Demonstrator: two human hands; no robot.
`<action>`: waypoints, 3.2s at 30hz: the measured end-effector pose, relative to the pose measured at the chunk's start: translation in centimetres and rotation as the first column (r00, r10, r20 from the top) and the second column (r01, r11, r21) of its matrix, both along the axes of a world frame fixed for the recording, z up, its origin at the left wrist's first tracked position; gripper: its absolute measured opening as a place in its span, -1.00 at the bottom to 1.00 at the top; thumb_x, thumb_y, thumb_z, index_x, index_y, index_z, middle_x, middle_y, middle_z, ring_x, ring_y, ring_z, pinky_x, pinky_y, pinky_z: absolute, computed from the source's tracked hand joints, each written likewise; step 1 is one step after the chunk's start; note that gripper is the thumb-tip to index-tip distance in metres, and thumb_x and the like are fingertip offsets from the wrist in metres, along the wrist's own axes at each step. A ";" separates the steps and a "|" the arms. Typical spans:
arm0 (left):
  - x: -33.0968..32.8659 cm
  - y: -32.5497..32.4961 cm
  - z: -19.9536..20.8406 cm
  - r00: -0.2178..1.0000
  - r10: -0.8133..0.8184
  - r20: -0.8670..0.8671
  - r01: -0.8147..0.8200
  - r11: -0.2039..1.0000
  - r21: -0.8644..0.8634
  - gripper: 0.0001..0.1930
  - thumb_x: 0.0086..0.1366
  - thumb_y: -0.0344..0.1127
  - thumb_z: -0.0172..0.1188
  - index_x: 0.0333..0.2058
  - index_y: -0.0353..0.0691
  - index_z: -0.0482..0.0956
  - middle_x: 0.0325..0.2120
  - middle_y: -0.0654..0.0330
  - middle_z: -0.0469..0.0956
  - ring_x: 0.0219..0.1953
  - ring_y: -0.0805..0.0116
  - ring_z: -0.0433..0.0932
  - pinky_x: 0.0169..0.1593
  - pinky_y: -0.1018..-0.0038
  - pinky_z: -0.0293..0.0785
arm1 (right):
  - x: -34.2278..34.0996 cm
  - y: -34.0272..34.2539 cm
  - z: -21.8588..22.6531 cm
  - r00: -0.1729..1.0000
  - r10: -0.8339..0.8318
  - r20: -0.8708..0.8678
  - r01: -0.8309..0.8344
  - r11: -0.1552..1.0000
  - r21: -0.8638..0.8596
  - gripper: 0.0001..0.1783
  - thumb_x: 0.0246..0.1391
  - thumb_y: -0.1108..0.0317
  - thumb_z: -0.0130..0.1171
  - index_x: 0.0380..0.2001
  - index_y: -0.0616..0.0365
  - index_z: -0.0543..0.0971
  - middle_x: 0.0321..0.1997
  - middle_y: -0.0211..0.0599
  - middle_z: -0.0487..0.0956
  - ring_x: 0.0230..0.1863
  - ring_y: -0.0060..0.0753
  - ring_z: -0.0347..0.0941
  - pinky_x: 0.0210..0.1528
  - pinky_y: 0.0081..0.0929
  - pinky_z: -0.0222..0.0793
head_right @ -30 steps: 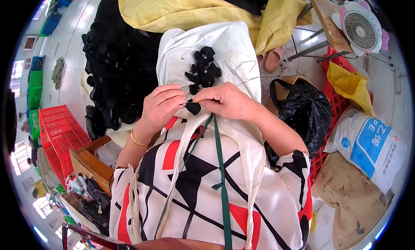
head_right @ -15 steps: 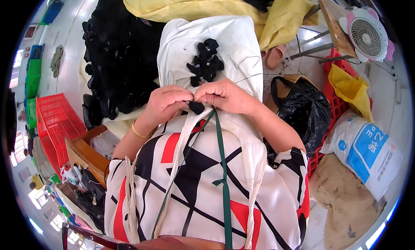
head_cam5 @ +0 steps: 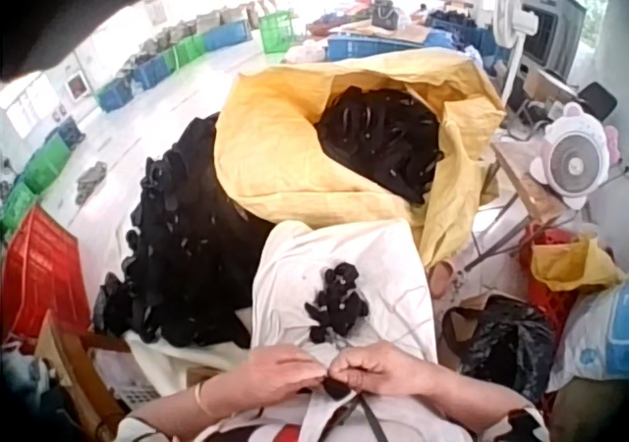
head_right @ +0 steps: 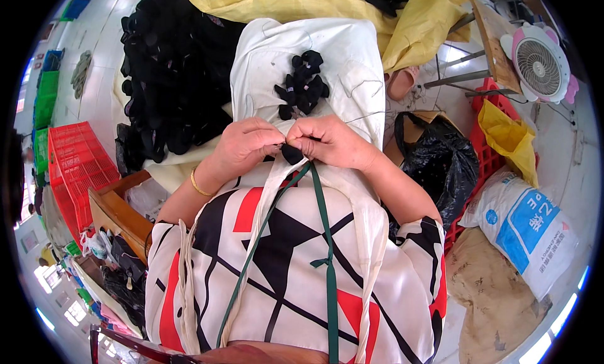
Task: The person is sewing a black shoe by hand using a needle and thread. They repeatedly insert the needle into the shoe's sole and pull the thread through to stitch it. The person also reaches into a wooden box to retrieve additional needles or tools during the process.
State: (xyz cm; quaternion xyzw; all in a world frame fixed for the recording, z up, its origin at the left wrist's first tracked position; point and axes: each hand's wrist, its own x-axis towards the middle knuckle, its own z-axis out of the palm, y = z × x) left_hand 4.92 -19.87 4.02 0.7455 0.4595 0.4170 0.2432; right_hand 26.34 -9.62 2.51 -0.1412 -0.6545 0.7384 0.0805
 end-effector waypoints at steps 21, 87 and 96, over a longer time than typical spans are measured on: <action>-0.7 1.0 -1.6 0.971 0.237 0.032 -0.196 0.864 -0.464 -0.78 0.23 -0.33 0.32 -0.21 -0.34 0.63 -0.42 0.18 0.61 -0.43 0.55 0.52 -0.31 0.59 0.46 | -1.5 2.3 0.9 0.942 -0.333 -0.042 0.283 0.722 0.631 -0.88 0.09 0.44 0.29 -0.28 0.19 0.60 -0.41 -0.30 0.54 -0.40 -0.42 0.47 -0.37 -0.50 0.38; -4.2 3.2 -3.9 0.733 0.496 -0.465 -0.253 0.834 0.490 -0.76 -0.11 -0.49 0.28 -0.36 -0.21 0.65 -0.52 0.28 0.52 -0.41 0.34 0.51 -0.40 0.49 0.47 | -0.2 4.5 0.5 0.919 0.006 0.394 0.009 0.999 -0.036 -0.76 0.15 0.31 0.20 -0.26 0.31 0.56 -0.38 -0.37 0.57 -0.38 -0.56 0.45 -0.32 -0.57 0.36; -3.1 3.6 -2.8 0.769 0.429 -0.474 -0.161 0.848 0.506 -0.81 -0.08 -0.43 0.28 -0.38 -0.20 0.65 -0.49 0.29 0.55 -0.39 0.37 0.52 -0.39 0.53 0.49 | -2.5 2.5 -1.1 0.866 -0.495 0.077 0.390 0.763 0.515 -0.70 0.19 0.19 0.22 -0.23 0.26 0.64 -0.34 -0.02 0.59 -0.33 -0.08 0.52 -0.24 -0.34 0.43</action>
